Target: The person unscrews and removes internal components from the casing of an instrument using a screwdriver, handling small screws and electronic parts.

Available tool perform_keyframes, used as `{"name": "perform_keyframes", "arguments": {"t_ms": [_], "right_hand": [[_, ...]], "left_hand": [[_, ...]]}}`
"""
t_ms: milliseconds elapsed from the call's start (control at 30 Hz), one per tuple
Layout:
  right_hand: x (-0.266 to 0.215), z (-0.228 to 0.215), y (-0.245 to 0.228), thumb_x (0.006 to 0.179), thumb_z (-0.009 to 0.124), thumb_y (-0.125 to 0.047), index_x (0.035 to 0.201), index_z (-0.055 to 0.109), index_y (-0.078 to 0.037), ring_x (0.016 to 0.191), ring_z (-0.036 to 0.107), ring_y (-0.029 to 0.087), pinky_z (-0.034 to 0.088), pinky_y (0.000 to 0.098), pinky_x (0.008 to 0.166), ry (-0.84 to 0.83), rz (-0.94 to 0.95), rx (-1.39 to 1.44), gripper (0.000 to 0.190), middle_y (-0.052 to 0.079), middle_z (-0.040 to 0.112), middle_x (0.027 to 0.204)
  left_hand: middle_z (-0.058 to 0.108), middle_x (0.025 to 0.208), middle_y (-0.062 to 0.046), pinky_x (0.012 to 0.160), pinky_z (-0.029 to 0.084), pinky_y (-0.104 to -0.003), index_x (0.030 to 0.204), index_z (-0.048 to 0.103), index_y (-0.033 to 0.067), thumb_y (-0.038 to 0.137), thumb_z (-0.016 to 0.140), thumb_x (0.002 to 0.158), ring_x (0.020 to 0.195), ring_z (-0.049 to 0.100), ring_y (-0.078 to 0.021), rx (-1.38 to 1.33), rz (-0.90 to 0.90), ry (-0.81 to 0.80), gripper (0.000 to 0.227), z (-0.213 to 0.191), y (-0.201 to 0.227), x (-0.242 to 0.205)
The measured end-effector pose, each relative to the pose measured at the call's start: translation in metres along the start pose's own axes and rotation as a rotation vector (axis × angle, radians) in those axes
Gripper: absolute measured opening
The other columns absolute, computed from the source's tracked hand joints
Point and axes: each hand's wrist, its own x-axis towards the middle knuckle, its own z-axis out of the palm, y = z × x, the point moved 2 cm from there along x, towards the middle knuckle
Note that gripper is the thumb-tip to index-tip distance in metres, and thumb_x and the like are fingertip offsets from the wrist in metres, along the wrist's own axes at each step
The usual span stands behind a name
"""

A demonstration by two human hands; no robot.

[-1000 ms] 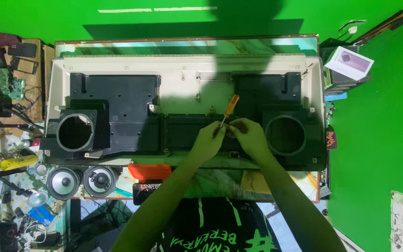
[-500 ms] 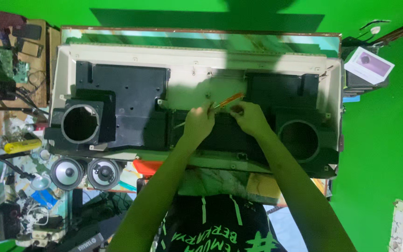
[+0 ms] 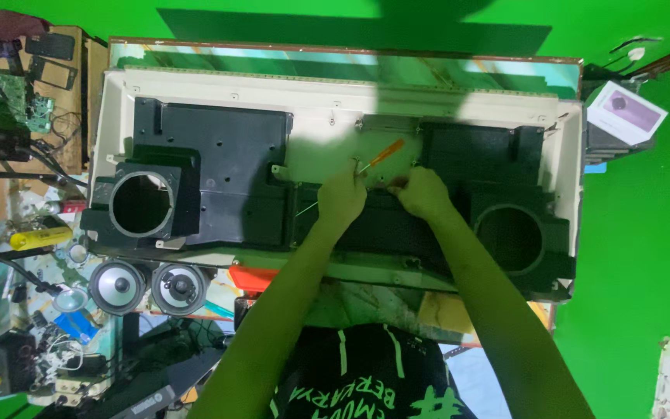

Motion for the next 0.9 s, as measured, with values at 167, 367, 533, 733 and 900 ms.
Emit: {"name": "perform_keyframes", "arguments": {"t_ms": [167, 367, 533, 733, 900], "right_hand": [[0.002, 0.006, 0.006, 0.085, 0.078, -0.029, 0.107, 0.081, -0.015, 0.093, 0.074, 0.032, 0.057, 0.0431, 0.086, -0.02, 0.093, 0.02, 0.026, 0.014, 0.078, 0.102], [0.001, 0.003, 0.006, 0.085, 0.077, -0.027, 0.108, 0.083, -0.019, 0.093, 0.074, 0.033, 0.058, 0.0429, 0.086, -0.005, 0.025, 0.03, 0.025, 0.014, 0.078, 0.102], [0.003, -0.004, -0.004, 0.085, 0.078, -0.03, 0.107, 0.082, -0.019, 0.096, 0.074, 0.032, 0.056, 0.0422, 0.088, -0.038, -0.013, -0.014, 0.025, 0.012, 0.078, 0.105], [0.004, -0.005, -0.008, 0.083, 0.078, -0.03, 0.106, 0.081, -0.012, 0.097, 0.074, 0.031, 0.057, 0.043, 0.086, -0.056, 0.051, -0.023, 0.029, 0.014, 0.078, 0.105], [0.018, 0.0, -0.003, 0.083, 0.081, -0.037, 0.105, 0.079, -0.007, 0.093, 0.075, 0.032, 0.059, 0.0418, 0.085, -0.088, 0.073, -0.018, 0.038, 0.017, 0.077, 0.103]], "left_hand": [[0.07, 0.097, -0.019, 0.075, 0.052, -0.059, 0.115, 0.062, 0.0102, 0.021, 0.06, 0.095, 0.091, 0.067, -0.0449, 0.055, -0.016, -0.038, 0.023, 0.007, -0.006, -0.01], [0.07, 0.095, -0.021, 0.069, 0.052, -0.058, 0.12, 0.061, 0.0093, 0.021, 0.06, 0.092, 0.084, 0.068, -0.0455, 0.076, 0.05, 0.05, 0.031, 0.007, -0.005, -0.011], [0.071, 0.091, -0.019, 0.07, 0.052, -0.059, 0.116, 0.064, 0.0121, 0.024, 0.062, 0.096, 0.083, 0.069, -0.0449, 0.108, -0.068, -0.059, 0.023, 0.006, -0.003, -0.004], [0.07, 0.094, -0.018, 0.069, 0.055, -0.053, 0.115, 0.06, 0.0081, 0.02, 0.058, 0.097, 0.081, 0.071, -0.0397, -0.003, -0.005, -0.046, 0.022, 0.002, 0.002, -0.006], [0.07, 0.093, -0.02, 0.073, 0.053, -0.057, 0.112, 0.063, 0.0087, 0.022, 0.062, 0.096, 0.086, 0.069, -0.0447, 0.061, -0.023, -0.016, 0.021, -0.002, 0.007, -0.009]]}}
